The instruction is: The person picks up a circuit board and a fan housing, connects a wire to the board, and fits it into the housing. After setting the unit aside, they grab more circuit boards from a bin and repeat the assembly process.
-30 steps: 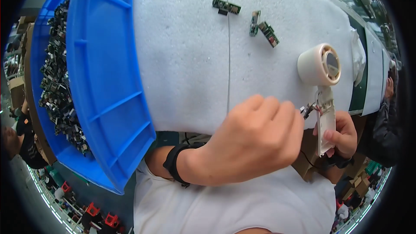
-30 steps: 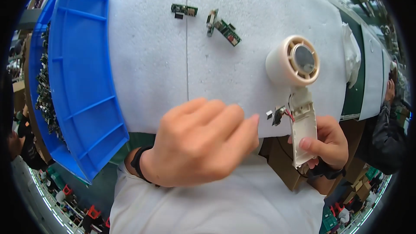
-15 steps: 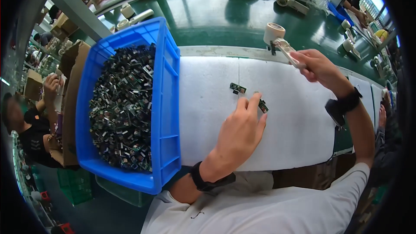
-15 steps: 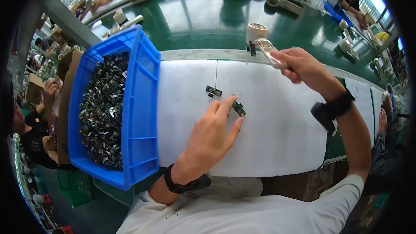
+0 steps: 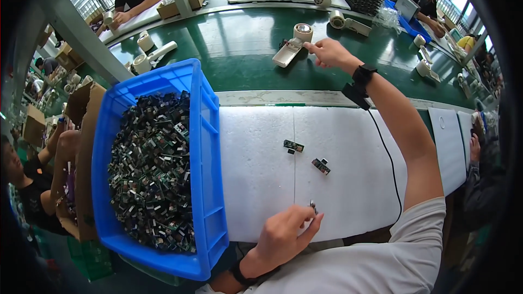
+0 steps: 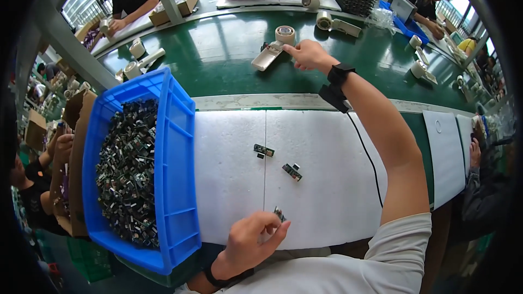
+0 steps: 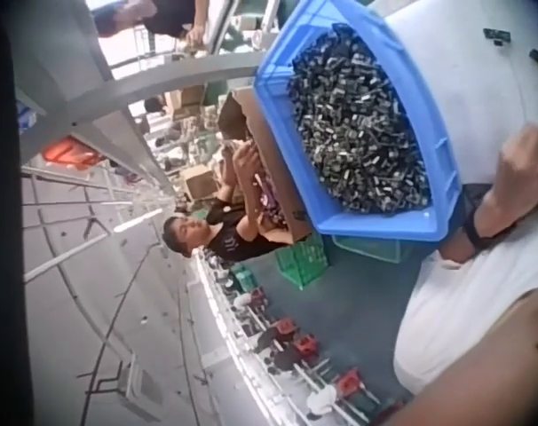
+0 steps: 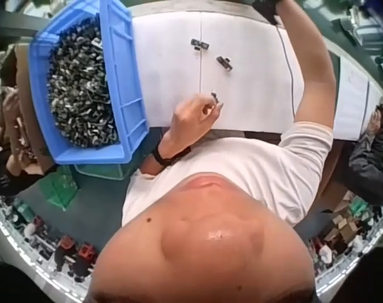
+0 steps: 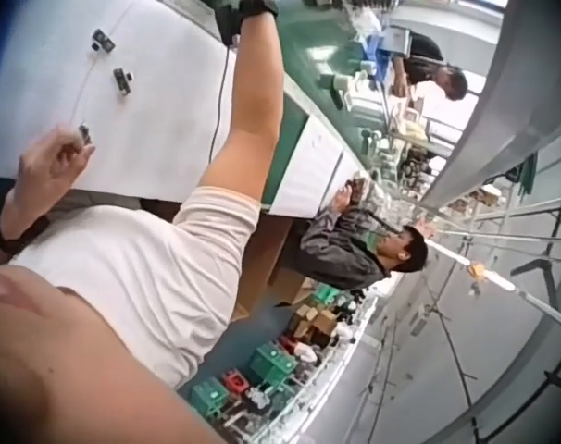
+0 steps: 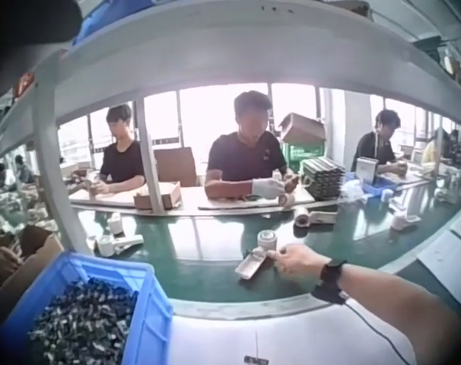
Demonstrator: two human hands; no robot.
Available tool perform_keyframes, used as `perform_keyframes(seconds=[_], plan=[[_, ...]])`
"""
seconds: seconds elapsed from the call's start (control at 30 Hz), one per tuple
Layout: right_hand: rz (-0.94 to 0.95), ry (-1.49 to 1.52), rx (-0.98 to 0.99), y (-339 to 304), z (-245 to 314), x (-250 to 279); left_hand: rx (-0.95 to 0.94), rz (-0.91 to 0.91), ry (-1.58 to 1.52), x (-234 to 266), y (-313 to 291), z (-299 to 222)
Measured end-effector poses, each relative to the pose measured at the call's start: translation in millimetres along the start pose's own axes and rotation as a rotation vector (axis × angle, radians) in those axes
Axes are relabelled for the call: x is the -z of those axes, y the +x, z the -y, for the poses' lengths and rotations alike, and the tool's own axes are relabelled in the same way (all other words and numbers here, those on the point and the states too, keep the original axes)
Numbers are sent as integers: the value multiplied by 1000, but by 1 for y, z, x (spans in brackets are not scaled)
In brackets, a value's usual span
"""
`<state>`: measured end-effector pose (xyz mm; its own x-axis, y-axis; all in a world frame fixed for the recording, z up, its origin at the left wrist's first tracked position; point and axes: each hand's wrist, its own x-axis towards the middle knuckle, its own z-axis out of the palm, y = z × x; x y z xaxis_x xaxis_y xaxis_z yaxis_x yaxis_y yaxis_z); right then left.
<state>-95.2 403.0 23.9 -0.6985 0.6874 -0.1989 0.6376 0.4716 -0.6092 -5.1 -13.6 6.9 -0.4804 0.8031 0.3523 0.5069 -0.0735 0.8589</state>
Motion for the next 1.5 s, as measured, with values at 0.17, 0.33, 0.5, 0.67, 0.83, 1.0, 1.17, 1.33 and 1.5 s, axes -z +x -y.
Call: perform_keyframes(seconds=[0.17, 0.33, 0.5, 0.67, 0.83, 1.0, 1.17, 1.33, 1.5], plan=[[-202, -300, 100, 34, -45, 46, -164, -38, 4, 4, 0, 12], [-428, -378, 210, 62, -69, 67, -77, 51, -249, 13, 2, 12], [-635, -671, 356, 124, -77, 68, 127, 154, -519, 19, 5, 12], [-759, -758, 382, 172, -110, 79, 152, 268, -473, 24, -1, 18], [-476, -712, 215, 186, -107, 74, 212, 254, -523, 23, 8, 18], [-366, -572, 136, 183, -115, 86, 196, 161, -602, 25, 16, 17], [-145, -515, 57, 115, -57, 93, 221, 152, -594, 19, 14, 13], [-102, -410, 274, -2, 15, 96, 269, 129, -584, 22, 5, 10], [198, -104, 318, -155, 56, 74, 181, 116, -574, 19, -3, 15]])
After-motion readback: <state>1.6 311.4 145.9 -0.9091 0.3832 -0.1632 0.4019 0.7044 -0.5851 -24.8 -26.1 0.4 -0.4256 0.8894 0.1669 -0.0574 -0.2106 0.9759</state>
